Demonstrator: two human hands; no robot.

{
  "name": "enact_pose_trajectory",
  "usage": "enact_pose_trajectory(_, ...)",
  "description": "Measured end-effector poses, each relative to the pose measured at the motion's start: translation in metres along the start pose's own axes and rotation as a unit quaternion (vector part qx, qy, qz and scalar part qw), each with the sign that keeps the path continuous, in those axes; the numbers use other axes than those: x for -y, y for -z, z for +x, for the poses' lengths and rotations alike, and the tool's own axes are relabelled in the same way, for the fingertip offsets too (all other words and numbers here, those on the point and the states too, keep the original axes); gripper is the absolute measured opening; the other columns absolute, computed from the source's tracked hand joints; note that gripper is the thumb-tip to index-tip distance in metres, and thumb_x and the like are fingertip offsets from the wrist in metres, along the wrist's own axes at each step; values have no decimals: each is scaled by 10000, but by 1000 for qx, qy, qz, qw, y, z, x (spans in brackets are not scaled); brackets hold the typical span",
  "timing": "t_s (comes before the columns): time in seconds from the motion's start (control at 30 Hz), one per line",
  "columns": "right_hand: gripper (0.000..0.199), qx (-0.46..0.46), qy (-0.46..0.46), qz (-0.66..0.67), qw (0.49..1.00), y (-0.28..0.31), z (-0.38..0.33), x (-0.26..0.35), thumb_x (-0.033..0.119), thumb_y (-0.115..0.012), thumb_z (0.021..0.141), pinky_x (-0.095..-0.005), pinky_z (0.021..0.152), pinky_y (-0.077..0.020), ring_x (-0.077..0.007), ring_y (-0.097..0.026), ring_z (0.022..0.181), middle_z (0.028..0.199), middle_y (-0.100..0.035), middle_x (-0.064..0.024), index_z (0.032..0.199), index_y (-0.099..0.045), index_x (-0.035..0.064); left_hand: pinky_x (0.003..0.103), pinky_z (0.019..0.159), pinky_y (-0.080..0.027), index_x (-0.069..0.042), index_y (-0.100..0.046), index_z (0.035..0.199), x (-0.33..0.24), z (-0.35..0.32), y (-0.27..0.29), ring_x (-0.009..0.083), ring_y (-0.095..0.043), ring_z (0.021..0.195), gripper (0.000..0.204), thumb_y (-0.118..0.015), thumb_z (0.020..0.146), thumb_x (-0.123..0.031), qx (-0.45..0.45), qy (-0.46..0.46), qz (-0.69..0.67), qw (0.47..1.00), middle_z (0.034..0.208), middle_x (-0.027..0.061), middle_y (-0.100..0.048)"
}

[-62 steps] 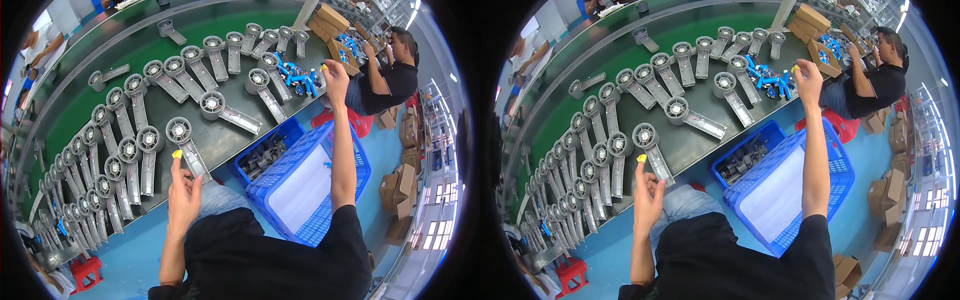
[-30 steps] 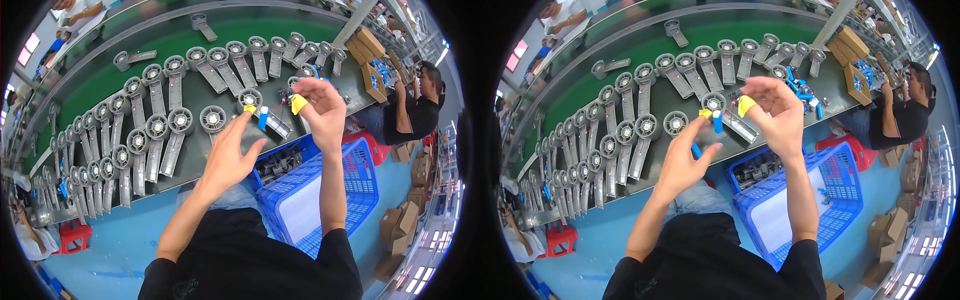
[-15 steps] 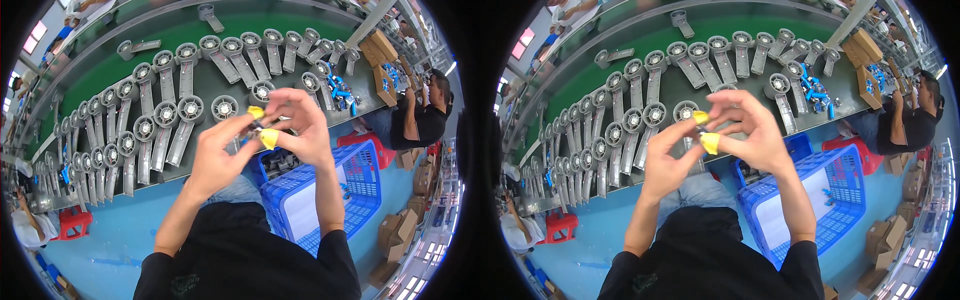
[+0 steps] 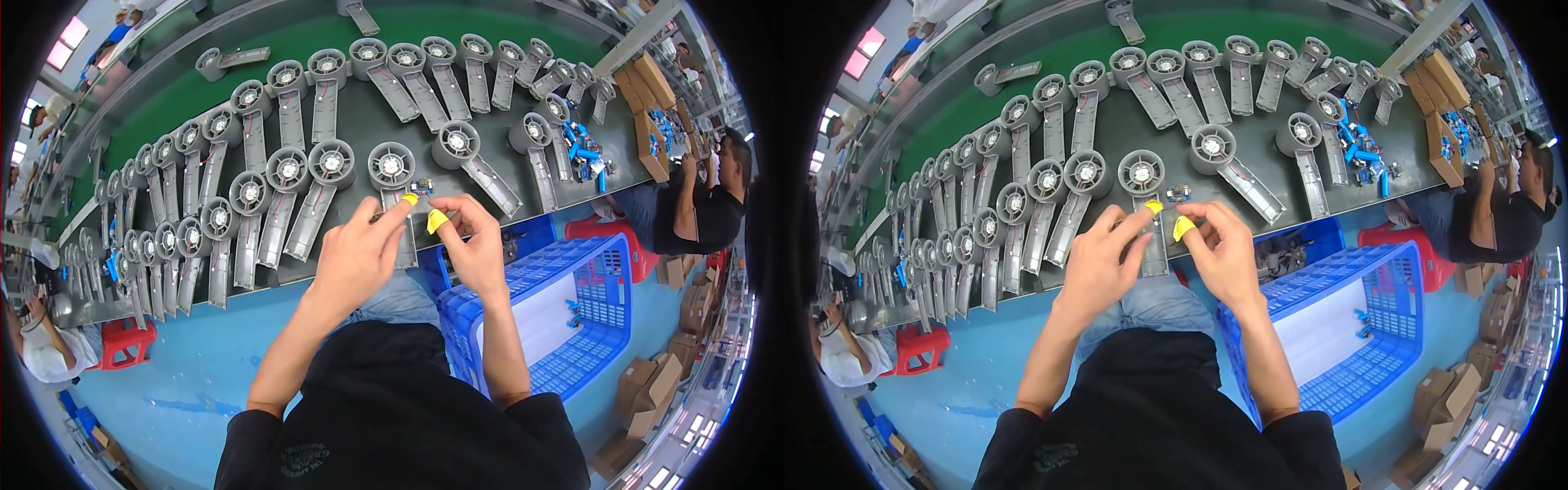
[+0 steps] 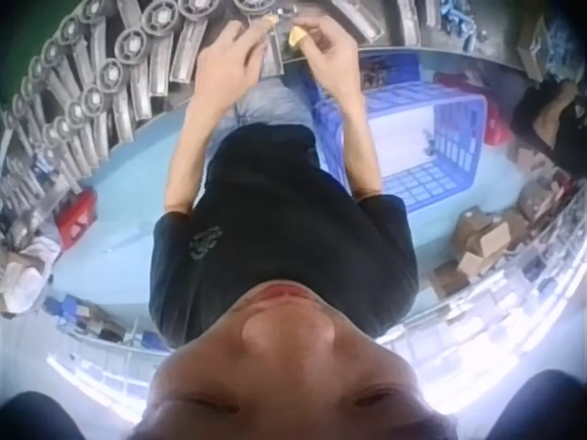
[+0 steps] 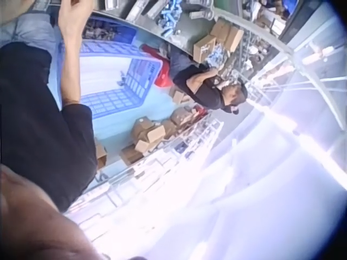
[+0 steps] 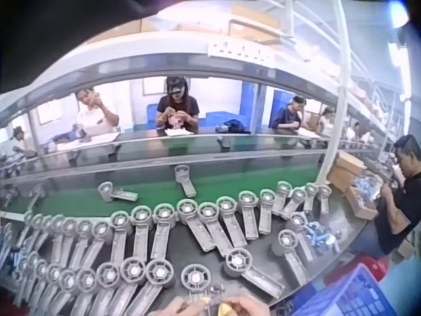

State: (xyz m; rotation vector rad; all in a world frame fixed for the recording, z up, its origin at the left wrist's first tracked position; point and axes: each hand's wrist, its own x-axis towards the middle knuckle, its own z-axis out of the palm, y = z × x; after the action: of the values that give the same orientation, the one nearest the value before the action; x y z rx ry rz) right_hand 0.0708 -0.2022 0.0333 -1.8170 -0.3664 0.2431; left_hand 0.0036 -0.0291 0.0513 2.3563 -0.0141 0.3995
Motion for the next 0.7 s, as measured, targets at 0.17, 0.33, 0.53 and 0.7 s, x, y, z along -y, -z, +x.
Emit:
enact_pose_trajectory(0.17, 235, -13, 30, 29, 999, -19, 0, -7, -66, -640, 807, -169, 515, -365, -8, -490, 591, 968, -622, -38, 1031, -680, -9, 293, 490, -422, -27, -718, 972, 9, 9, -12, 172, -569, 546, 133, -716, 845, -64, -33, 5, -25, 999, 731, 74, -588)
enact_pose_trajectory(0.33, 274, -84, 176, -39, 980, -46, 15, -11, -69, -720, 745, -186, 447, -343, -24, -447, 498, 990, -694, -88, 1004, -694, 17, 232, 466, -384, 3, -733, 900, 9, 13, -13, 50, -514, 528, 102, -751, 837, -75, -93, 211, -274, 933, 687, 36, -652)
enact_pose_trajectory(0.53, 249, -121, 242, -41, 962, -61, 22, -25, -57, -728, 770, -217, 489, -426, -73, -551, 555, 906, -694, -77, 1010, -712, 6, 193, 514, -386, 50, -677, 1084, 17, 8, -10, 10, -494, 613, 201, -666, 914, -58, -64, 273, -388, 878, 802, 7, -663)
enact_pose_trajectory(0.7, 242, -113, 267, -117, 950, -57, 21, -23, -60, -715, 773, -250, 560, -496, -127, -622, 651, 949, -680, -81, 1005, -719, 10, 300, 708, -486, 25, -441, 1361, 26, -12, -3, 148, -610, 804, 384, -513, 999, -81, -38, 212, -378, 900, 985, 126, -654)
